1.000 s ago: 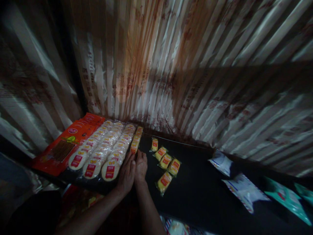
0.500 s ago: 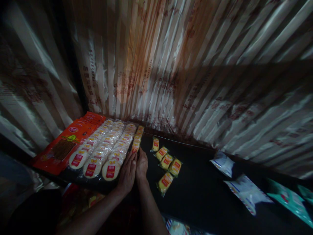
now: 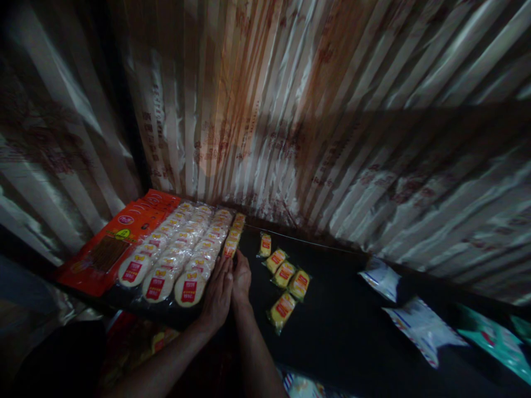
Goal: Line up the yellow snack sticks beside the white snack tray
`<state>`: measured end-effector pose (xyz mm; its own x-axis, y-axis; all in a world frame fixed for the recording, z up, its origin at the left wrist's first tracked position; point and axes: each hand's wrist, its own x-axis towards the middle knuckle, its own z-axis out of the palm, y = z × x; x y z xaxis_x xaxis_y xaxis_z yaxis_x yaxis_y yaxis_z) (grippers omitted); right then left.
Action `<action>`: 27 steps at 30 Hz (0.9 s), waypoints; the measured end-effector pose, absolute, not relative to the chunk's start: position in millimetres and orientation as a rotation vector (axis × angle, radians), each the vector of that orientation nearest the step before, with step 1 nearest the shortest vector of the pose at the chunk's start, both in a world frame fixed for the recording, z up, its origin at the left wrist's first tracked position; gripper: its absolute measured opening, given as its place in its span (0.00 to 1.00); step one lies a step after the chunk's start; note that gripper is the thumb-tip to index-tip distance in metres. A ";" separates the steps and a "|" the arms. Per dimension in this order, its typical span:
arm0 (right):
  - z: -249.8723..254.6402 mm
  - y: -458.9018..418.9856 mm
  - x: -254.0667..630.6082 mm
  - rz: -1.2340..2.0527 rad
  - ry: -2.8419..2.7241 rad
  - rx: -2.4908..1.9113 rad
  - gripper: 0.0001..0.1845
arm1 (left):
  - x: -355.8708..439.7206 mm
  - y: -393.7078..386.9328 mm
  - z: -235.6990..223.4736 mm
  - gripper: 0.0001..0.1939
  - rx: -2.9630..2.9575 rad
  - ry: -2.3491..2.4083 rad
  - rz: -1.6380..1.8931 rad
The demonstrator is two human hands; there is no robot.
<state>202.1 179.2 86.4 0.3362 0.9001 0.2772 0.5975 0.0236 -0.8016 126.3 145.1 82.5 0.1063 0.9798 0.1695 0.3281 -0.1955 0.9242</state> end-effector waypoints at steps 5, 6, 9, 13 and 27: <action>85.9 182.8 204.9 0.395 -1.351 -1.749 0.24 | 125.9 143.7 83.4 0.27 1.641 1.294 1.125; 85.9 183.5 205.7 0.398 -1.348 -1.739 0.24 | 125.9 143.3 83.7 0.28 1.637 1.300 1.117; 87.7 184.9 207.4 0.420 -1.325 -1.701 0.24 | 126.1 141.9 84.5 0.28 1.668 1.299 1.124; 94.5 184.4 210.0 0.497 -1.266 -1.695 0.26 | 126.6 139.5 85.3 0.27 1.735 1.261 1.168; 79.5 219.4 225.6 0.768 -0.933 -1.440 0.38 | 126.3 154.7 67.5 0.28 2.112 1.380 1.058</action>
<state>225.6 219.4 79.5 0.4607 0.8852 0.0646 0.1067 0.0170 -0.9941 126.3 154.7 67.5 0.2247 0.8998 0.3740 0.5946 -0.4307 0.6790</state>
